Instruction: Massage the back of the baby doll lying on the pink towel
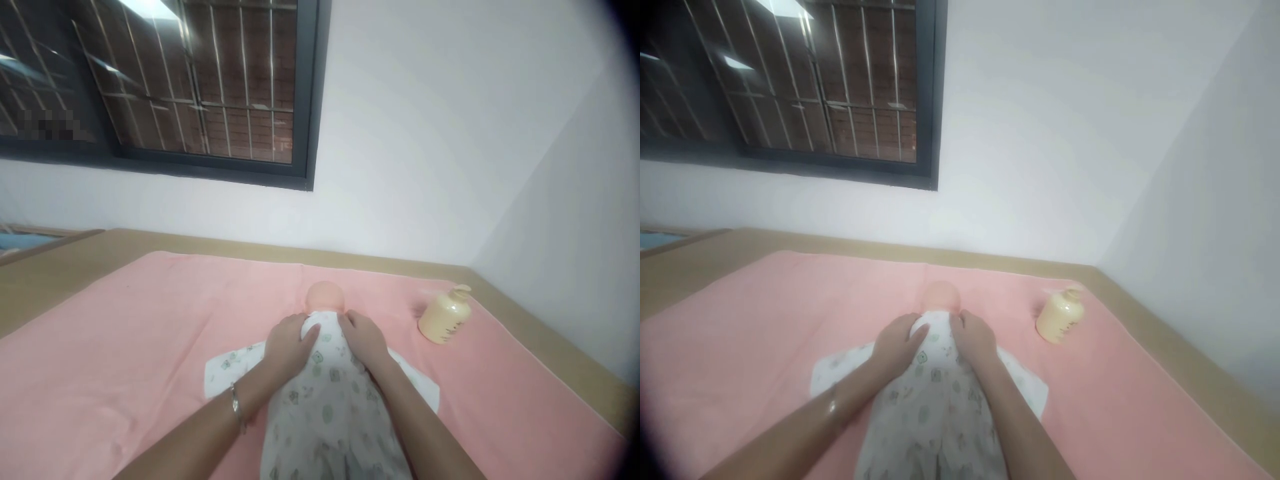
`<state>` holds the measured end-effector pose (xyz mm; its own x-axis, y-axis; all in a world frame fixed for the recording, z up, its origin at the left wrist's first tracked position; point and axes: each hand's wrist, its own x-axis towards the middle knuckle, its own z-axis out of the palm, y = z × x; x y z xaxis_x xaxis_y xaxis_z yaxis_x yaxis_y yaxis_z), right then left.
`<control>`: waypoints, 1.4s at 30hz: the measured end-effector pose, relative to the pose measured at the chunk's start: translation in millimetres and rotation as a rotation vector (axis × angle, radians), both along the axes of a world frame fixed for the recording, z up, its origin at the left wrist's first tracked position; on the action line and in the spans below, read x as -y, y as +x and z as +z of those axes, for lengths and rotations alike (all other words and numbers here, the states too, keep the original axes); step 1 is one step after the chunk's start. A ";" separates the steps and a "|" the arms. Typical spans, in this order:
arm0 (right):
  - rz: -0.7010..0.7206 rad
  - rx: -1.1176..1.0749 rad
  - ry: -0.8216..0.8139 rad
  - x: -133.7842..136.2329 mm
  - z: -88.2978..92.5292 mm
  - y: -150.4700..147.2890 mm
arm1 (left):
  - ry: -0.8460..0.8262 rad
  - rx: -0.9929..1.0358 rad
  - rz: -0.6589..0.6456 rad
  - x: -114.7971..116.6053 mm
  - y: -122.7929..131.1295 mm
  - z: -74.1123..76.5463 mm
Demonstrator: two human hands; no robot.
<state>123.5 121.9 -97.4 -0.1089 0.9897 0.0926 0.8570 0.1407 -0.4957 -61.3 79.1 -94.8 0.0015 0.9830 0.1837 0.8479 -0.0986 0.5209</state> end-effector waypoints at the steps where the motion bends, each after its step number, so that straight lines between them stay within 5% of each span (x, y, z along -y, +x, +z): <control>1: 0.000 0.000 0.000 0.3 0.3 -0.2 | 0.007 0.000 -0.003 -1.0 -0.6 0.0; 8: 0.042 -0.052 0.004 -3.3 -2.0 3.1 | 0.115 -0.241 -0.089 23.0 13.4 13.7; 10: 0.063 -0.061 0.002 -6.0 -2.0 6.7 | 0.273 -0.336 -0.280 42.1 25.8 18.5; 13: 0.079 -0.038 0.033 -4.9 5.0 11.1 | 0.390 -0.363 -0.803 65.7 41.7 22.2; 15: 0.075 -0.035 0.151 2.0 15.3 10.6 | 0.394 -0.348 -0.930 72.8 46.9 22.9; 17: 0.119 -0.107 0.346 13.1 27.7 6.0 | 0.397 -0.321 -0.897 74.2 48.7 23.2; 20: 0.411 -0.233 0.562 30.1 41.2 -6.0 | 0.396 -0.336 -0.876 72.5 49.7 24.1; 24: 0.794 -0.213 0.452 37.0 39.5 -17.9 | 0.346 -0.452 -0.845 72.1 52.7 25.4; 31: 0.703 -0.300 0.260 23.8 26.1 -9.0 | 0.455 -0.403 -0.877 70.1 52.8 19.9; 42: 0.696 -0.057 0.439 27.3 24.8 -15.6 | 0.541 -0.393 -0.980 71.8 60.6 2.5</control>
<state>107.8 94.5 -72.7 -0.6672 0.5702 0.4793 0.4773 0.8213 -0.3125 -0.7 7.2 -92.3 0.8593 0.3265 0.3938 0.3811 -0.9221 -0.0672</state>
